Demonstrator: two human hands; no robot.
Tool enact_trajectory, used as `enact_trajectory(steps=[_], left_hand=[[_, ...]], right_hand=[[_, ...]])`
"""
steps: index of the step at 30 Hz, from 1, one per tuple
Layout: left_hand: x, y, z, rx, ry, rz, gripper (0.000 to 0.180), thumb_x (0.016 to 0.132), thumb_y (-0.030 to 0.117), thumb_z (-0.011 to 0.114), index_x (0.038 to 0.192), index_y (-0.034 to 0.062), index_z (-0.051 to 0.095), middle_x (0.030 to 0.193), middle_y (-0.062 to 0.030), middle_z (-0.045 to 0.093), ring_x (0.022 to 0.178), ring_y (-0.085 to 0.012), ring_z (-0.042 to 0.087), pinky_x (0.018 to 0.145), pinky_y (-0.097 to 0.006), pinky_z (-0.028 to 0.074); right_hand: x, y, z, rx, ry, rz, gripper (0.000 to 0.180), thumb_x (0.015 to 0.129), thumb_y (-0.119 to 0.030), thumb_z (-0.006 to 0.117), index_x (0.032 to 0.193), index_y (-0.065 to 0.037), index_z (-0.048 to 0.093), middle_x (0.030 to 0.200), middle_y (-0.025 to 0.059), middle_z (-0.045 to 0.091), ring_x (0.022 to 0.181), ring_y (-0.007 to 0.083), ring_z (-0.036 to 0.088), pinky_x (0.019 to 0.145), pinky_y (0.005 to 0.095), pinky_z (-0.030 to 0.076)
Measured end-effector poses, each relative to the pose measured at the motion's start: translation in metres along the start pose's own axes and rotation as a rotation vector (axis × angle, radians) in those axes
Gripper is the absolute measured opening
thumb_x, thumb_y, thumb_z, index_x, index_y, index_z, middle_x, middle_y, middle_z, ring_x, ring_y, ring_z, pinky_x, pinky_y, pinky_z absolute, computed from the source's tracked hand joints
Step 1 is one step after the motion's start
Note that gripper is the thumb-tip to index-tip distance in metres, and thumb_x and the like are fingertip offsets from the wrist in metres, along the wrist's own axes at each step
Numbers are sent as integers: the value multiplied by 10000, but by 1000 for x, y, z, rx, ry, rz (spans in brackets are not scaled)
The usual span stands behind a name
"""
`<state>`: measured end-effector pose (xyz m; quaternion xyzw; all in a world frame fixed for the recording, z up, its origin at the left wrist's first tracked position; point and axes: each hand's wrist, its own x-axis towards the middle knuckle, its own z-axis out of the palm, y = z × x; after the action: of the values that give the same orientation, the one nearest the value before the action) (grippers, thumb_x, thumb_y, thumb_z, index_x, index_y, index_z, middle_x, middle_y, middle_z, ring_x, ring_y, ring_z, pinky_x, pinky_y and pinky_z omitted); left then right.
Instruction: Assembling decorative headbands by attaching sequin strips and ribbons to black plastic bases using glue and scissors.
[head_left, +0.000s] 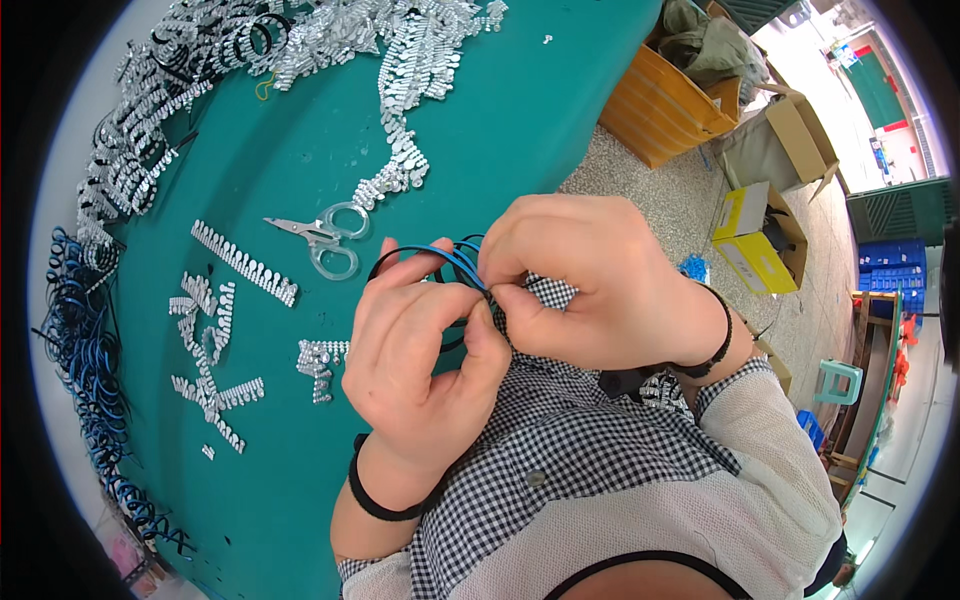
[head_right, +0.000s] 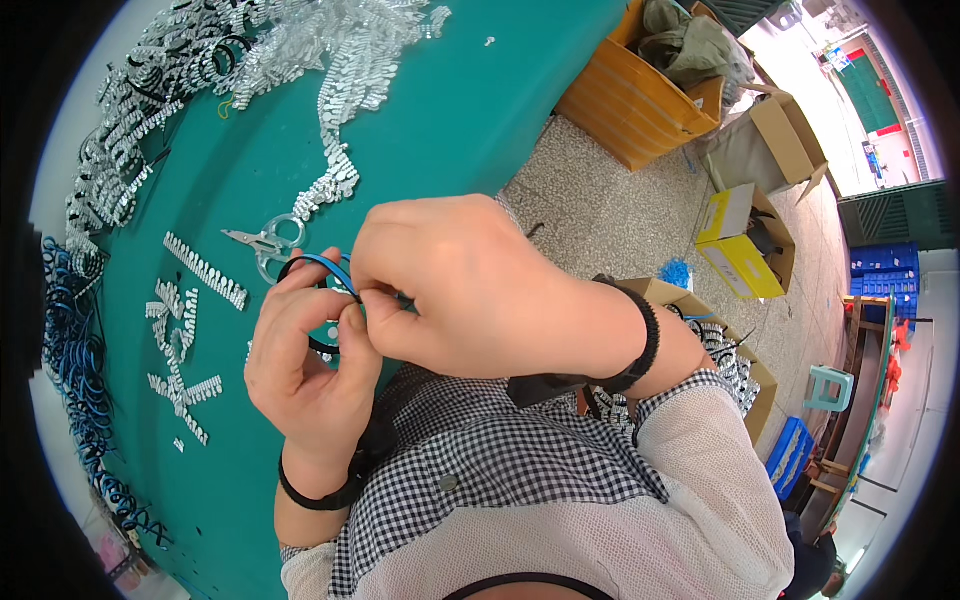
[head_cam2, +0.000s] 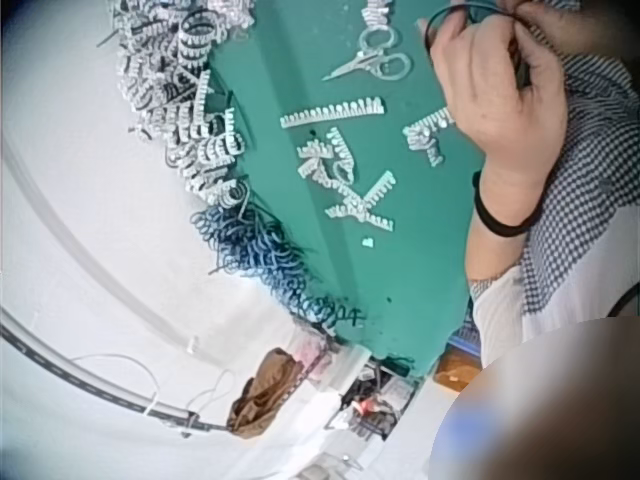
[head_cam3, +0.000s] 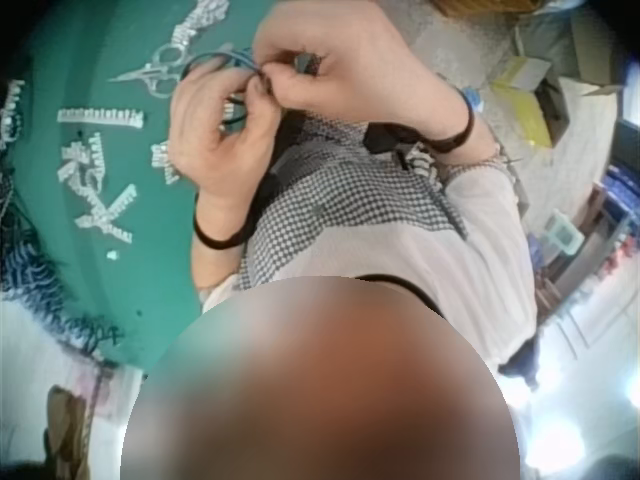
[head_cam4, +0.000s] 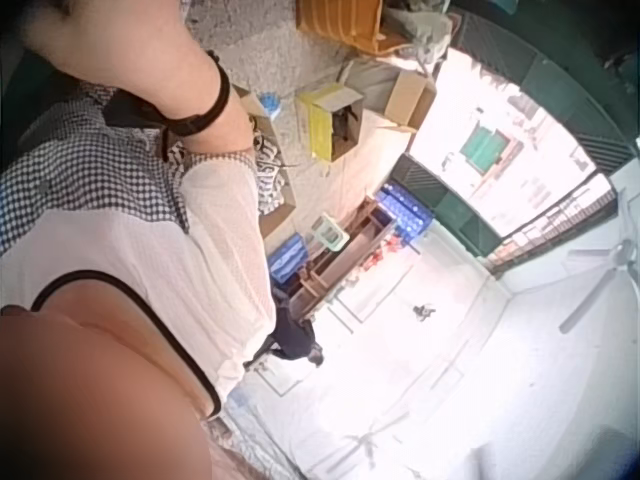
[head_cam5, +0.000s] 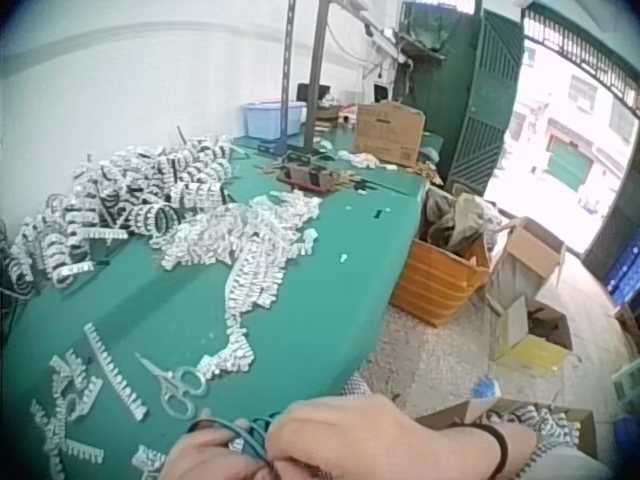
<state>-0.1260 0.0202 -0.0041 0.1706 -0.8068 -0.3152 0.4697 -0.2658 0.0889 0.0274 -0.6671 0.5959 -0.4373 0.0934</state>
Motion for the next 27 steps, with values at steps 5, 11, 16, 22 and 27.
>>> enact_trajectory(steps=[5, 11, 16, 22, 27], left_hand=[[0, 0, -2, -62, -16, -28, 185, 608, -21, 641, 780, 21, 586, 723, -79, 594, 806, -289, 619, 843, -421, 447], [1, -2, -2, -149, -26, -49, 168, 604, -22, 635, 758, 20, 583, 716, -81, 601, 799, -282, 620, 831, -414, 458], [4, 0, -7, -231, -85, -29, 147, 600, -45, 602, 733, 9, 573, 712, -86, 593, 776, -271, 616, 818, -411, 468], [7, -4, -17, -481, -123, -139, 125, 611, -62, 581, 730, -32, 553, 741, -114, 581, 771, -249, 599, 728, -370, 488], [11, -10, -32, -940, 75, -286, 121, 735, 78, 610, 746, -16, 535, 701, -87, 536, 785, -246, 576, 653, -339, 498]], right_hand=[[2, 2, -8, 208, -118, 105, 91, 616, 14, 587, 696, -21, 561, 711, 66, 587, 633, 186, 582, 571, 271, 472], [5, 0, -14, 190, -177, 151, 74, 639, 15, 566, 709, -9, 565, 700, 56, 589, 619, 165, 570, 563, 263, 457], [15, 13, -21, 8, -75, 111, 62, 654, -22, 568, 712, -1, 571, 657, 74, 563, 579, 165, 556, 527, 265, 441], [21, 23, -33, 161, -25, 16, 92, 685, -56, 565, 741, 12, 588, 655, 86, 558, 589, 145, 557, 522, 259, 436], [26, 56, -31, -2, 14, 268, 73, 698, -37, 530, 735, 13, 568, 740, 64, 591, 637, 134, 536, 582, 256, 437]])
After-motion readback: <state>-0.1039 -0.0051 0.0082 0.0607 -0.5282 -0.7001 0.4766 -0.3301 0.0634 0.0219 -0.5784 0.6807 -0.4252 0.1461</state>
